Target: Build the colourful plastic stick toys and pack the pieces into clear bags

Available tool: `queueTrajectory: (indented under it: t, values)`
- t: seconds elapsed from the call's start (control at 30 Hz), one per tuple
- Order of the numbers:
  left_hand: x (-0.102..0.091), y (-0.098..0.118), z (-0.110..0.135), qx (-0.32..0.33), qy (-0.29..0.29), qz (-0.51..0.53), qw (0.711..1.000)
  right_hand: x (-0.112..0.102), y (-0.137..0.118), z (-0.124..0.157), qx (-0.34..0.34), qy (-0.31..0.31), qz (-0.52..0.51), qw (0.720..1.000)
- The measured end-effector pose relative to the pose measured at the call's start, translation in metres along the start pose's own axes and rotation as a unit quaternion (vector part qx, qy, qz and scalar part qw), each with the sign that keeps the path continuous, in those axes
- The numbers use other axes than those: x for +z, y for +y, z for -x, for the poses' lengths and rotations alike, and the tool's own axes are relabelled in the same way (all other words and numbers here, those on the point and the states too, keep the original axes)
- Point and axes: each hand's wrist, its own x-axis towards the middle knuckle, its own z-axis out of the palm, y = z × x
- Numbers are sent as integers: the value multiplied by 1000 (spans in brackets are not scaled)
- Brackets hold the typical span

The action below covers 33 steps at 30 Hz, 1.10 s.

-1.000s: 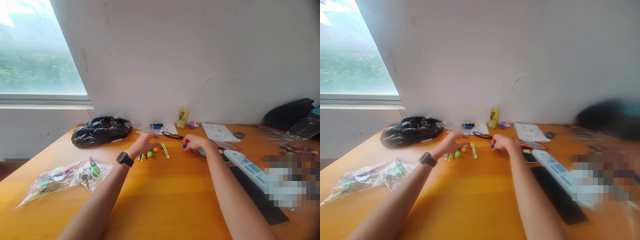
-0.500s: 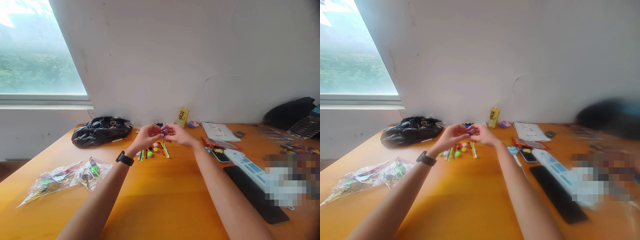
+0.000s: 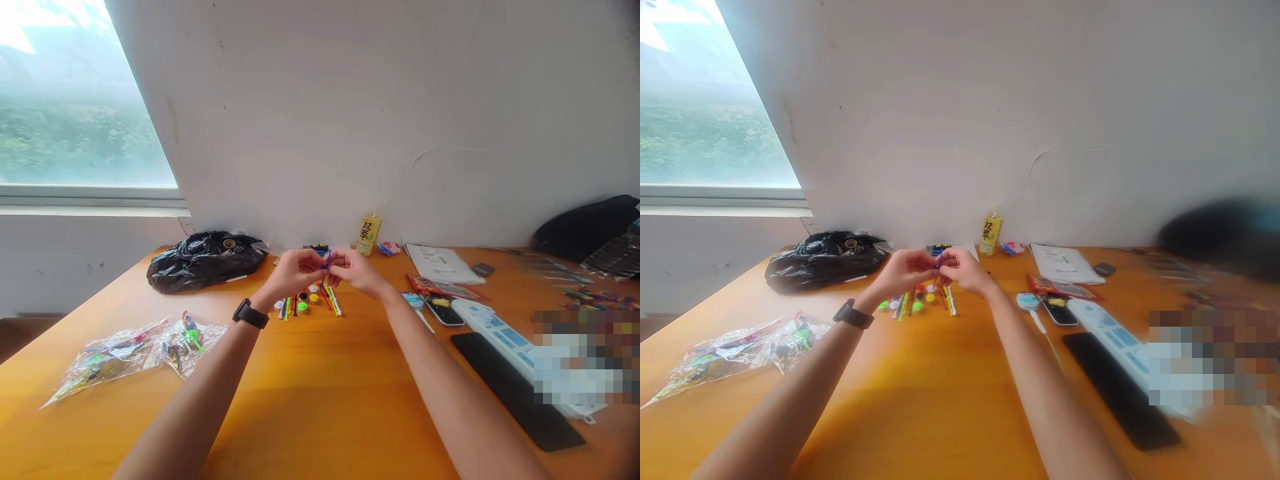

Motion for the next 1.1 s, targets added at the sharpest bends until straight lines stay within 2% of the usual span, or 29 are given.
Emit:
queueTrajectory:
  t: [0.17, 0.27, 0.37, 0.43, 0.53, 0.67, 0.9, 1.0, 1.1]
  values:
    - [-1, 3, 1, -16, -29, 18, 999, 6, 7, 0, 2, -13, -5, 1000]
    - [-2, 2, 2, -35, -47, -14, 998, 6, 18, -4, 15, -3, 64, 998]
    - [-4, -2, 3, -59, -85, -96, 990, 1, 31, -9, 64, 46, 220, 972]
    - [-3, -6, 5, -52, -105, -164, 979, -3, 40, -11, 93, 60, 289, 951]
    - [3, -12, 7, -50, -149, -227, 961, -3, 50, -11, 115, 45, 325, 938]
    - [11, -16, 10, -73, -213, -246, 943, 2, 56, -11, 142, 40, 362, 920]
    - [5, -8, 10, -124, -239, -292, 918, 3, 65, -7, 138, 58, 422, 894]
    - [3, -6, 10, -81, -236, -295, 923, 7, 67, -5, 128, 40, 428, 894]
    - [2, -10, 10, -53, -206, -309, 927, 12, 68, -4, 117, 17, 420, 900]
